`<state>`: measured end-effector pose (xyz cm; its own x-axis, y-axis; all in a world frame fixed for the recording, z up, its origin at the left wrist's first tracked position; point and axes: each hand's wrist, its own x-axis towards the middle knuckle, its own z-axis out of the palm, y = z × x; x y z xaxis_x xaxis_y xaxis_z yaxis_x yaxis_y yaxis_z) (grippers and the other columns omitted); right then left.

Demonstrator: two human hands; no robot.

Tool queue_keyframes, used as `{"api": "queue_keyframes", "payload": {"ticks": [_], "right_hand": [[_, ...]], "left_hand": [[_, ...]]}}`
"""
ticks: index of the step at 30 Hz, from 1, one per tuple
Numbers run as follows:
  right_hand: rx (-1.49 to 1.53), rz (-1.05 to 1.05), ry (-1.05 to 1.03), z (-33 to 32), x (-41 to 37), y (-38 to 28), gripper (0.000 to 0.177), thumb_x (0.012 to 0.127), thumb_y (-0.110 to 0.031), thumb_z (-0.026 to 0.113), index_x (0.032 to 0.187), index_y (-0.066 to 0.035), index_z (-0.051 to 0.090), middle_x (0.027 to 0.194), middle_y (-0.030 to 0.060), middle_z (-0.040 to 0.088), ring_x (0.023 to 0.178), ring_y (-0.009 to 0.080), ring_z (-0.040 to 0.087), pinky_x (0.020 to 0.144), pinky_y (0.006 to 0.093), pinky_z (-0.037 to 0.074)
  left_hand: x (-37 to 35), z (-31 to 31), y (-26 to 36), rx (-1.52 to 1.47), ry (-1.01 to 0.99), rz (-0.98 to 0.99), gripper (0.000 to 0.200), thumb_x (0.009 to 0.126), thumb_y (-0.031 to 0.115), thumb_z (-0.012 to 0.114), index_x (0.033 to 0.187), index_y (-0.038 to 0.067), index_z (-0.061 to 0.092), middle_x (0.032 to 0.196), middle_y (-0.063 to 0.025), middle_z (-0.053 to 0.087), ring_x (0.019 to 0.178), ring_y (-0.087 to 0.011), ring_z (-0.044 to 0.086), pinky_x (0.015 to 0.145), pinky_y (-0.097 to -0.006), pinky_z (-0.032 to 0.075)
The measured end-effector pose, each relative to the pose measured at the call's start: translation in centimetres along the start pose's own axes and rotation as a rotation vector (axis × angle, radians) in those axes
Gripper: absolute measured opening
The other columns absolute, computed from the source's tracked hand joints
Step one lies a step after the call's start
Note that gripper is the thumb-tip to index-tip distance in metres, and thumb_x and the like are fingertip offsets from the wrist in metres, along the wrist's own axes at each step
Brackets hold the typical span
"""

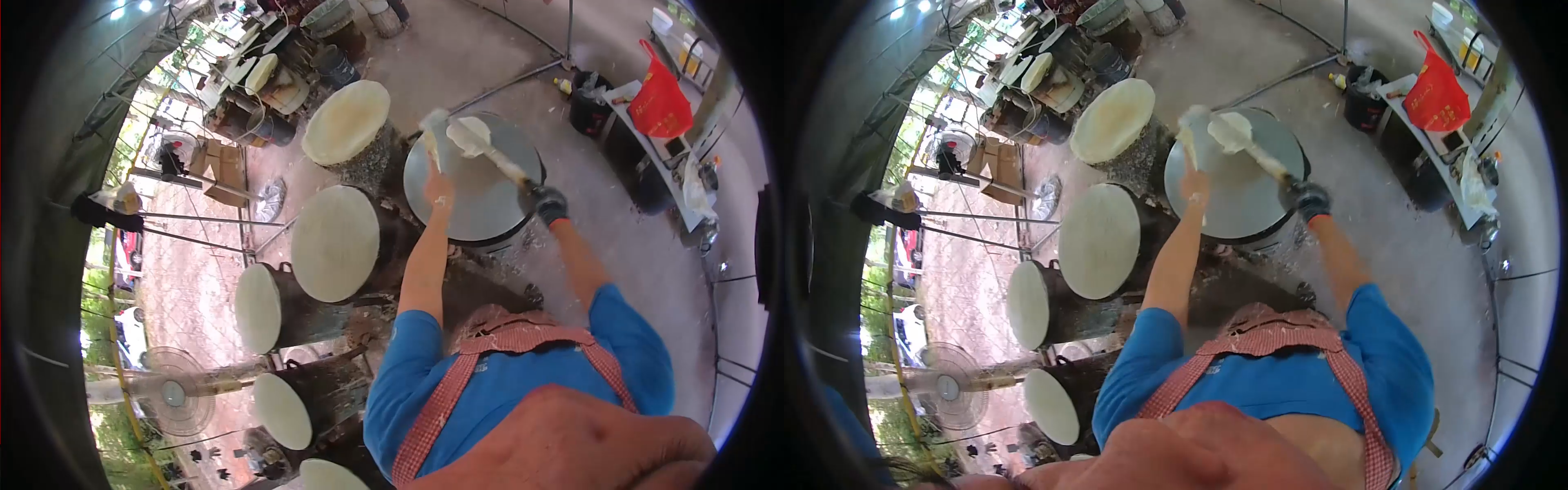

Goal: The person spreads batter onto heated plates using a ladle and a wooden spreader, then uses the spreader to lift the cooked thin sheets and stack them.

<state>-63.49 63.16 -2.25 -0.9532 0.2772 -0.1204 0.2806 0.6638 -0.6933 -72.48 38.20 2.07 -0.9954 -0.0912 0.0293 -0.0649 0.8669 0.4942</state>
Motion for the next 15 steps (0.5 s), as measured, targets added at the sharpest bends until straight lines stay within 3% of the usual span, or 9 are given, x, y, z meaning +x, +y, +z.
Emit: {"api": "queue_keyframes", "payload": {"ticks": [2,3,6,8,9,11,14,15], "right_hand": [[-0.113,-0.007,-0.079,-2.2,0.8,-0.4,0.035,0.076,-0.042,0.050,0.097,-0.016,0.060,0.085,0.0165,0.059,0.075,0.0285,0.059,0.068,0.0358,0.044],[0.053,0.076,-0.069,-1.0,2.4,2.5,0.037,0.077,-0.042,0.045,0.100,-0.016,0.058,0.087,0.0166,0.059,0.082,0.0279,0.058,0.070,0.0366,0.044],[0.089,0.061,0.034,1.3,-0.2,-3.8,0.042,0.078,-0.043,0.040,0.102,-0.013,0.056,0.086,0.0143,0.060,0.081,0.0284,0.059,0.069,0.0361,0.045],[-0.263,-0.137,0.357,13.4,6.2,3.4,0.045,0.077,-0.043,0.043,0.103,-0.009,0.056,0.095,0.0142,0.059,0.091,0.0276,0.055,0.077,0.0340,0.043],[-0.197,-0.088,0.276,12.9,5.5,5.6,0.043,0.078,-0.042,0.043,0.102,-0.009,0.056,0.094,0.0141,0.059,0.090,0.0266,0.055,0.077,0.0338,0.043],[0.010,0.041,0.071,11.7,4.1,9.0,0.038,0.079,-0.036,0.044,0.101,-0.008,0.057,0.093,0.0139,0.060,0.089,0.0239,0.056,0.076,0.0330,0.043],[0.463,0.188,-0.210,7.1,7.1,8.9,0.027,0.081,-0.024,0.045,0.099,-0.008,0.058,0.089,0.0135,0.060,0.086,0.0184,0.056,0.074,0.0315,0.044],[0.604,0.237,-0.301,5.9,6.8,8.6,0.024,0.081,-0.020,0.046,0.098,-0.007,0.058,0.087,0.0133,0.061,0.085,0.0165,0.056,0.073,0.0310,0.044]], "left_hand": [[0.9,-2.2,0.8,-0.351,0.269,0.032,0.067,0.074,0.008,0.045,0.132,0.022,0.015,0.096,-0.0184,0.055,0.078,-0.0357,0.055,0.069,-0.0415,0.043],[0.8,-3.4,0.1,-0.328,0.258,0.051,0.067,0.074,0.008,0.045,0.132,0.022,0.015,0.096,-0.0184,0.055,0.078,-0.0357,0.055,0.069,-0.0415,0.043],[-2.4,-5.8,-2.7,-0.364,0.492,0.278,0.066,0.074,0.007,0.045,0.132,0.019,0.017,0.095,-0.0169,0.057,0.074,-0.0305,0.056,0.066,-0.0381,0.043],[-6.6,-5.5,-5.5,-0.566,0.181,0.048,0.065,0.075,0.005,0.045,0.132,0.019,0.019,0.098,-0.0155,0.055,0.066,-0.0238,0.053,0.059,-0.0337,0.042],[-9.2,-5.2,-7.4,-0.761,-0.148,-0.266,0.065,0.075,0.003,0.045,0.133,0.018,0.019,0.100,-0.0139,0.054,0.061,-0.0196,0.051,0.053,-0.0310,0.042],[-14.1,-4.1,-10.7,-0.790,-0.142,-0.220,0.068,0.072,-0.004,0.045,0.132,0.015,0.020,0.095,-0.0070,0.048,0.047,-0.0073,0.037,0.038,-0.0202,0.033],[-18.4,-2.9,-13.9,-0.620,0.108,0.050,0.070,0.072,-0.006,0.043,0.133,0.020,0.019,0.069,0.0000,0.047,0.044,-0.0060,0.033,0.036,-0.0206,0.029],[-20.1,-4.4,-12.8,-0.728,0.006,-0.100,0.070,0.072,-0.006,0.043,0.133,0.020,0.019,0.068,-0.0003,0.047,0.044,-0.0062,0.033,0.036,-0.0207,0.029]]}}
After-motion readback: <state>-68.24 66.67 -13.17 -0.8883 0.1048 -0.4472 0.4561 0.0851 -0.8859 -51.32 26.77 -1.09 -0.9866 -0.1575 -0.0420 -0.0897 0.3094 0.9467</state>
